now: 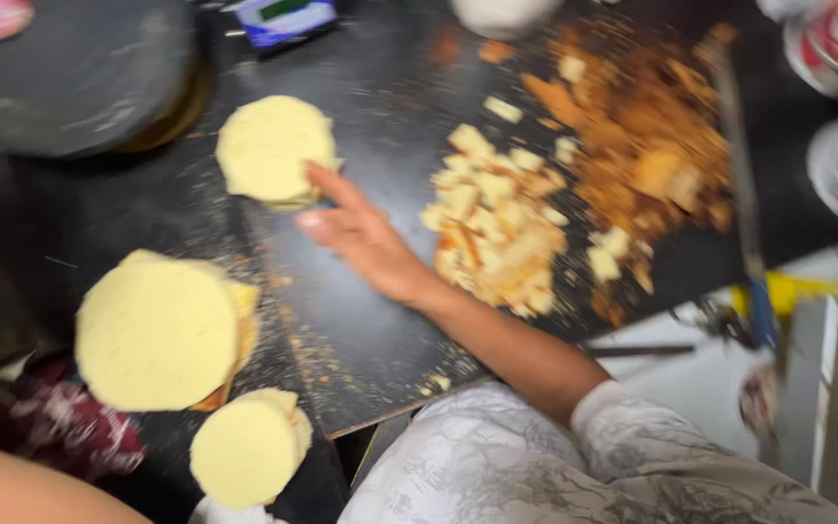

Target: The person cuts small squares of cake with a knife, arranges them on a stack of circular cake bases, and clears cake scraps into a tray by hand and using a knife.

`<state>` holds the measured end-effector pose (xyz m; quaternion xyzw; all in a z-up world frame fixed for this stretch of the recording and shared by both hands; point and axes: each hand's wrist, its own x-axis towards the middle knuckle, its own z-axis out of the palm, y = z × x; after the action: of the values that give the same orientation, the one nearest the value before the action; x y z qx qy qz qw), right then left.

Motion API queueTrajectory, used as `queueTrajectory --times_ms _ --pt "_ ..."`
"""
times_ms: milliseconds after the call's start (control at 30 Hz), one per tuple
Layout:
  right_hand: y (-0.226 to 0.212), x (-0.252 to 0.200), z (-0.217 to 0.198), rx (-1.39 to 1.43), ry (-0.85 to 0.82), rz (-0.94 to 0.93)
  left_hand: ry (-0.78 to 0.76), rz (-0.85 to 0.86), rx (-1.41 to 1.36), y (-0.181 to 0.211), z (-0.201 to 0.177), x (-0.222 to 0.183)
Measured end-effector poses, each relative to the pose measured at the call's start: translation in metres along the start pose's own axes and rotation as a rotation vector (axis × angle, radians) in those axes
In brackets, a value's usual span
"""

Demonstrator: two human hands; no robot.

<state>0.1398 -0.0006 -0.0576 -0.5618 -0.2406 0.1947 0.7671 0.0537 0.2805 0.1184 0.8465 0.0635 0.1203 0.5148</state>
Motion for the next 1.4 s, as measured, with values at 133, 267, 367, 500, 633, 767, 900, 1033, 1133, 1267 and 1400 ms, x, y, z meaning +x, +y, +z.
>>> queueTrajectory --times_ms 133,267,367,500,633,767,900,1033,1133,1267,1400 --pt "-0.009 -0.099 -0.101 -0.052 0.453 -0.020 -0.163 0.031 -0.044 0.007 0.055 -0.024" --pt "-0.047 -0.211 -0.189 -0.325 0.735 -0.271 -0.413 -0.023 -0.118 -0.005 0.115 -0.065" --pt "-0.082 -0.305 -0.230 -0.458 1.020 -0.325 -0.462 -0.166 -0.161 -0.006 0.148 -0.093" --pt "-0.102 -0.389 -0.238 -0.600 1.143 -0.257 -0.487 -0.203 -0.089 -0.015 0.182 -0.126" --pt "-0.092 -0.446 -0.214 -1.560 1.215 0.226 -0.548 -0.221 -0.107 -0.027 0.218 -0.147" --pt "-0.068 -0.486 -0.213 -1.510 1.231 0.755 -0.605 -0.171 -0.180 -0.031 0.253 -0.160" --pt "-0.079 -0.496 -0.204 -1.517 1.122 0.732 -0.734 -0.152 -0.143 -0.025 0.263 -0.175" --pt "-0.123 -0.492 -0.147 -1.619 1.016 0.567 -0.760 -0.086 -0.240 -0.019 0.264 -0.179" --pt "-0.154 -0.485 -0.087 -1.584 0.908 0.490 -0.725 -0.081 -0.415 -0.016 0.269 -0.169" --pt "-0.149 -0.453 -0.049 -1.615 0.583 0.096 -0.679 -0.180 -0.464 -0.017 0.281 -0.160" --pt "-0.127 -0.413 -0.049 -1.736 0.342 -0.092 -0.474 -0.224 -0.526 -0.023 0.307 -0.170"
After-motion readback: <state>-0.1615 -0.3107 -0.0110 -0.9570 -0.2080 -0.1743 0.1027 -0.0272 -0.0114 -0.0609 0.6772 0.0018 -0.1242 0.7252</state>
